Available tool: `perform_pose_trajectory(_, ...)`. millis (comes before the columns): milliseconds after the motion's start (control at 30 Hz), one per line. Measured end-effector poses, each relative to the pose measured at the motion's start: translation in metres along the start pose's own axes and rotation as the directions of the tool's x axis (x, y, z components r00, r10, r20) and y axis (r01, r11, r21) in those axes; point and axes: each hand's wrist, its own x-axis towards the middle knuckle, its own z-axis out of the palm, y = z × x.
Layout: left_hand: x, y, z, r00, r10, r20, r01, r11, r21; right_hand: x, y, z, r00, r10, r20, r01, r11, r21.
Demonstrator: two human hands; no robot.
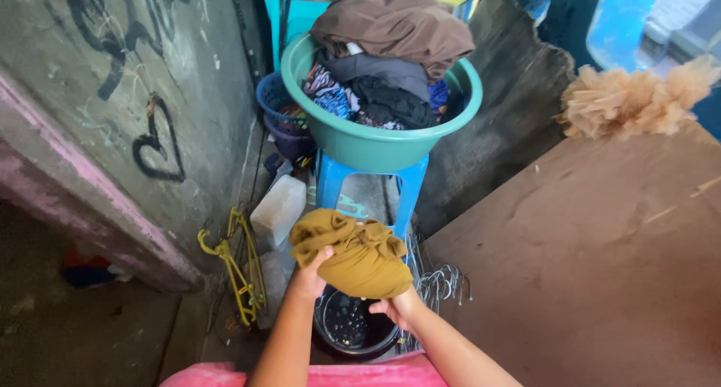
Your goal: The recorder picks up hangers and proceeds to hang wet clothes out to dry.
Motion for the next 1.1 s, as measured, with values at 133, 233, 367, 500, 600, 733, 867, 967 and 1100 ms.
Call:
perform_pose_trajectory(133, -0.007, 0.025, 0.049, 1.0, 0.023, -0.014, -0.021, 0.988, 0.15, 0.013, 0.005, -0.014, 0.936, 0.3, 0.184, -0.311, 0.95, 0.029)
perform_pose_trajectory(233, -0.012, 0.034, 0.073, 0.999, 0.02, -0.025, -0.015, 0.98, 0.198, 0.021, 0.009, -0.028, 0.838, 0.465, 0.285, -0.497, 0.866, 0.048)
perform_pose_trajectory(367, 0.008, -0.011, 0.003, 0.959, -0.085, -0.272, 0.063, 0.994, -0.09, 0.043, 0.022, -0.049, 0.818, 0.425, 0.386, -0.468, 0.883, 0.019)
perform_pose_trajectory(500, 0.013, 0.014, 0.027, 0.887, -0.038, -0.461, 0.004, 0.997, -0.075, 0.011, 0.001, -0.046, 0.893, 0.33, 0.307, -0.277, 0.939, -0.204)
perform_pose_trajectory(600, 0.018, 0.038, 0.031, 0.79, 0.028, -0.613, -0.064, 0.997, -0.036, -0.014, -0.007, -0.05, 0.932, 0.131, 0.338, 0.021, 0.912, -0.41)
perform_pose_trajectory(733, 0.016, 0.046, 0.026, 0.771, 0.069, -0.634, -0.061, 0.998, 0.034, -0.047, -0.02, -0.023, 0.924, -0.303, 0.234, 0.378, 0.627, -0.681)
perform_pose_trajectory(867, 0.009, 0.032, 0.047, 0.709, 0.071, -0.702, -0.026, 0.997, 0.074, -0.08, -0.055, 0.05, 0.642, -0.66, 0.389, 0.614, 0.138, -0.777)
perform_pose_trajectory(967, 0.002, 0.023, 0.068, 0.758, -0.026, -0.651, -0.011, 0.999, -0.053, -0.07, -0.045, 0.067, 0.449, -0.72, 0.529, 0.604, -0.192, -0.774)
perform_pose_trajectory(1100, -0.001, 0.023, 0.096, 0.881, -0.062, -0.469, 0.041, 0.998, -0.056, -0.044, -0.027, 0.055, 0.46, -0.77, 0.442, 0.62, -0.078, -0.78)
